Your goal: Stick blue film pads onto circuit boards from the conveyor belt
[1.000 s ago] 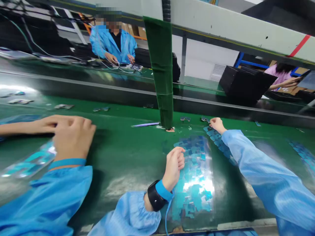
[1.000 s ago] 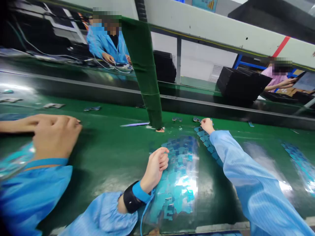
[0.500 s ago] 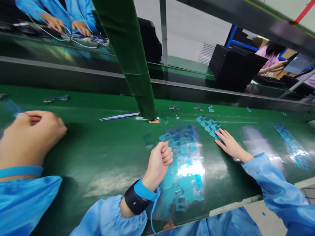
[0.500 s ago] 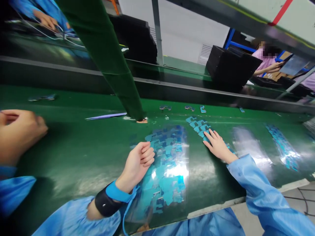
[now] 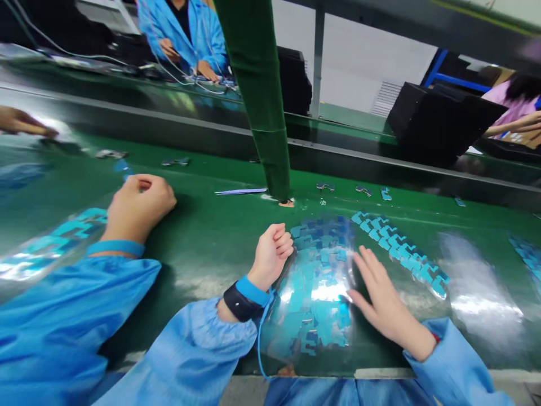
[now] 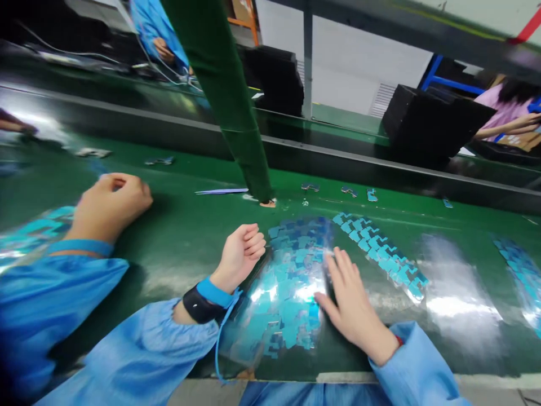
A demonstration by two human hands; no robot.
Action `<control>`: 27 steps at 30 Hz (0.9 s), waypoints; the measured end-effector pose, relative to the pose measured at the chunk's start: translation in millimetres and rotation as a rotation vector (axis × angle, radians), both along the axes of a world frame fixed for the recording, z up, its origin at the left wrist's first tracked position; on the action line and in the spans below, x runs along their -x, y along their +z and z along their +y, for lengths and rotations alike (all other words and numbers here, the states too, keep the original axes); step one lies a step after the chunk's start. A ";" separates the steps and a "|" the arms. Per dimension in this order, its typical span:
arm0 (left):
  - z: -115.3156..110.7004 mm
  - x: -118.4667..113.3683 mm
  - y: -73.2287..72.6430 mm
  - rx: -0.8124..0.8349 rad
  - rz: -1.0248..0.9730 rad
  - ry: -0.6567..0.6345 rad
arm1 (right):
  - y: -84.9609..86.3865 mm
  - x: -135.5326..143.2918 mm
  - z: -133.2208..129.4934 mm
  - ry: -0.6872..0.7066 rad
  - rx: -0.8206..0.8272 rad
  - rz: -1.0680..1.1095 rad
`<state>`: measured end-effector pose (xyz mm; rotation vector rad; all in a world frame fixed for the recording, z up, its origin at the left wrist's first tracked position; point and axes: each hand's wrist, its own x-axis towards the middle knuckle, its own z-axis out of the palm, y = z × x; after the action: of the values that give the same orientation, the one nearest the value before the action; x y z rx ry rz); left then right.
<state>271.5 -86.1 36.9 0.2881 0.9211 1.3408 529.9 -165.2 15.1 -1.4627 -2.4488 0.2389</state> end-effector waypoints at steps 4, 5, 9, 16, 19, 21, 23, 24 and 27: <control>0.4 -1.3 -4.6 -0.041 0.079 -0.028 | -5.6 20.5 -3.4 0.200 0.072 0.026; 0.1 -2.1 -5.5 -0.054 0.100 -0.039 | -9.0 19.4 -0.8 0.184 0.057 0.055; -3.0 -7.2 -6.9 -0.115 0.199 -0.099 | -17.2 9.8 7.5 0.063 -0.004 0.261; -21.7 -23.4 -5.9 -0.133 0.370 -0.461 | 0.0 15.3 2.4 -0.066 -0.011 0.537; -27.1 -28.1 -5.0 -0.122 0.385 -0.589 | 5.4 20.0 -0.3 0.115 -0.036 0.497; -28.6 -28.3 -2.9 -0.106 0.363 -0.634 | 6.9 21.7 -1.0 0.226 -0.031 0.432; -30.0 -26.2 0.7 -0.074 0.322 -0.674 | 7.6 22.3 -0.9 0.265 -0.022 0.381; -31.0 -24.8 2.9 -0.050 0.291 -0.719 | 8.0 22.3 -0.6 0.259 -0.021 0.364; -34.8 -21.5 8.8 0.013 0.193 -0.908 | 9.8 22.5 0.3 0.206 -0.034 0.327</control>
<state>293.0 -120.9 45.7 0.7328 0.7999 0.4721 507.4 -164.9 25.0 -1.0592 -2.3181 0.4385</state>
